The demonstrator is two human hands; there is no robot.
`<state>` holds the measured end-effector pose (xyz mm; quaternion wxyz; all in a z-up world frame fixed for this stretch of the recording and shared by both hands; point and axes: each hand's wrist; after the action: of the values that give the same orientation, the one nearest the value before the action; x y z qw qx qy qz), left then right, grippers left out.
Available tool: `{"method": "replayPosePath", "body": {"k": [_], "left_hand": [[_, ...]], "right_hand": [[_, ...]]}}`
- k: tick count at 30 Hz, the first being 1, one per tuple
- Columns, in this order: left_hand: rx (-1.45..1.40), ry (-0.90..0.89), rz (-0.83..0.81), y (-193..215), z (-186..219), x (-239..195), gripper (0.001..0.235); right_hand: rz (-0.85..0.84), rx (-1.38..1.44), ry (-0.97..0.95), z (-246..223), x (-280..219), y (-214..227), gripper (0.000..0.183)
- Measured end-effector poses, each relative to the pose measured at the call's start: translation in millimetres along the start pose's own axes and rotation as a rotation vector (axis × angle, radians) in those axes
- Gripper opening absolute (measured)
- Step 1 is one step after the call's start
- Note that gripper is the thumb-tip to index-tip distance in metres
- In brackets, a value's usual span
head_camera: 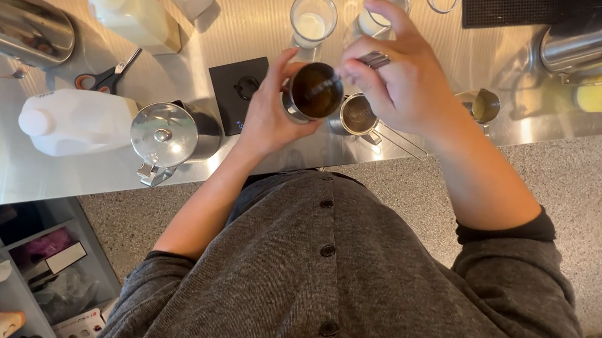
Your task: Preparing a specialty coffee drink by measuring ingredients, using a cocktail shaker, and straining the mixture into a glass.
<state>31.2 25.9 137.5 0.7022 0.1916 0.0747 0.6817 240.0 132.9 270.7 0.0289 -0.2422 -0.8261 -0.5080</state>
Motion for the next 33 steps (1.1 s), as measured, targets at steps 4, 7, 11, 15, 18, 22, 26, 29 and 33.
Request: {"method": "replayPosePath", "body": {"k": [4, 7, 11, 15, 18, 22, 26, 29, 33], "left_hand": [[0.046, -0.046, -0.009, -3, -2, 2, 0.109], [0.043, -0.056, -0.009, -4, -2, 1, 0.109], [0.020, -0.053, -0.019, -7, -6, 2, 0.108], [0.025, -0.044, -0.029, -8, -6, 1, 0.108], [0.057, -0.026, -0.019, -6, -6, 3, 0.109], [0.052, -0.015, -0.017, -6, -4, 3, 0.109], [0.035, -0.011, -0.011, -5, -2, 1, 0.107], [0.062, -0.037, -0.014, -4, -2, 3, 0.107], [0.074, -0.028, -0.017, -4, -2, 5, 0.105]], "right_hand": [[0.058, -0.032, -0.025, 3, -4, -3, 0.013], [-0.014, -0.046, -0.039, 2, -5, -4, 0.015], [0.083, -0.072, -0.002, 3, -9, -5, 0.009], [0.039, 0.026, -0.049, 2, -7, -9, 0.011], [0.062, -0.099, -0.060, 0, -7, -9, 0.015], [0.075, -0.020, -0.027, 0, -8, -13, 0.013], [0.094, -0.037, -0.013, -2, -7, -12, 0.008], [0.107, -0.004, -0.022, -1, -6, -12, 0.007], [0.078, 0.004, -0.014, -4, -3, -13, 0.009]]}}
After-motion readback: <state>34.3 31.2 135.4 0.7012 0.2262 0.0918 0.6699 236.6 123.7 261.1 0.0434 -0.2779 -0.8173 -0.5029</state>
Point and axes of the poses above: each hand's wrist, its own x-axis towards the middle knuckle, its own y-axis out of the back of the hand, z = x × y, and after that the axes turned 8 degrees about -z, right-handed
